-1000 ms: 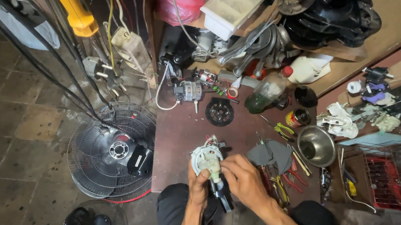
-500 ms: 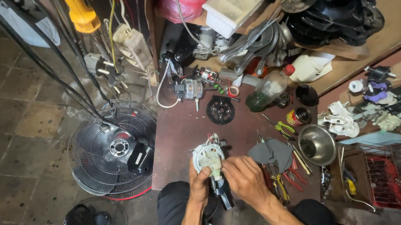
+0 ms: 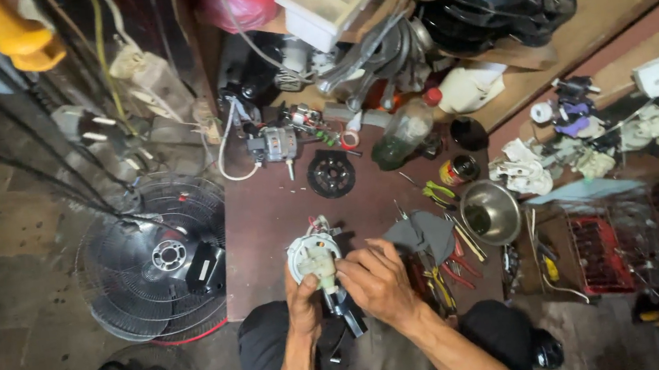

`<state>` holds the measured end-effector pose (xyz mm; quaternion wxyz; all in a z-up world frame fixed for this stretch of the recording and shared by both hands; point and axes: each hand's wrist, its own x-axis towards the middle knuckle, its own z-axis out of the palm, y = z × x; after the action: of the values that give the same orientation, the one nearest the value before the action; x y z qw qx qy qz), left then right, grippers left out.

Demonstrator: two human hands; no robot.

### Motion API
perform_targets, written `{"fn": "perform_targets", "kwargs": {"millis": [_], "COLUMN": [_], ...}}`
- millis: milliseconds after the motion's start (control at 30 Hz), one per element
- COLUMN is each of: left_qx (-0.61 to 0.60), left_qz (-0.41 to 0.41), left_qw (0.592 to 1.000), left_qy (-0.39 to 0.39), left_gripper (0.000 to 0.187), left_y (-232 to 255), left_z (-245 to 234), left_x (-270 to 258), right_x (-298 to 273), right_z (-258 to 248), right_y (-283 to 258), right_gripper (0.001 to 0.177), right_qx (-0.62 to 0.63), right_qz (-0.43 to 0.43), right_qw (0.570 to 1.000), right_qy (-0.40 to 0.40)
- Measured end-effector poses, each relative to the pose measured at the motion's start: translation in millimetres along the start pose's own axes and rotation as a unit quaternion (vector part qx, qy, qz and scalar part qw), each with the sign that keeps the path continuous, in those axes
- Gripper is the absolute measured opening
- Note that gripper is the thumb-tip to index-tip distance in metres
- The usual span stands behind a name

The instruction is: The person holds a small electrical component, likely a fan motor, and uses a screwdriver to tighten screws on its casing. They then use a small brush to clean the component's surface and wires. The person continues to manipulate the component, adjusting wires and inspecting the assembly.

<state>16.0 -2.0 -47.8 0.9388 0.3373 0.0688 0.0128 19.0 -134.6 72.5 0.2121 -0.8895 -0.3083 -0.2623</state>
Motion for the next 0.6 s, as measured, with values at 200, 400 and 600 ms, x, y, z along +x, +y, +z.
{"fn": "perform_targets", "kwargs": {"millis": [200,400,600], "left_qx": [-0.004,-0.022,0.009], "left_qz": [-0.006,-0.005,0.008], "left_qw": [1.000,1.000,1.000], "left_qy": [-0.011,-0.006,-0.010], "left_gripper": [0.081,0.082,0.080], "left_y": [-0.7,-3.8,-6.2], "left_z": [1.2,-1.6,-3.7], "left_x": [0.9,1.0,1.0], "right_x": [0.6,0.1,0.6], "right_z": [-5.4,-0.5,4.5], "right_y": [2.8,-2.2,2.8], "right_gripper": [0.013,0.020,0.010], "right_qx": [0.010,0.045,0.066], "right_qz": [0.000,0.056,0.058], "right_qw": [1.000,0.997,0.996], "right_qy": [-0.020,0.012,0.023]}}
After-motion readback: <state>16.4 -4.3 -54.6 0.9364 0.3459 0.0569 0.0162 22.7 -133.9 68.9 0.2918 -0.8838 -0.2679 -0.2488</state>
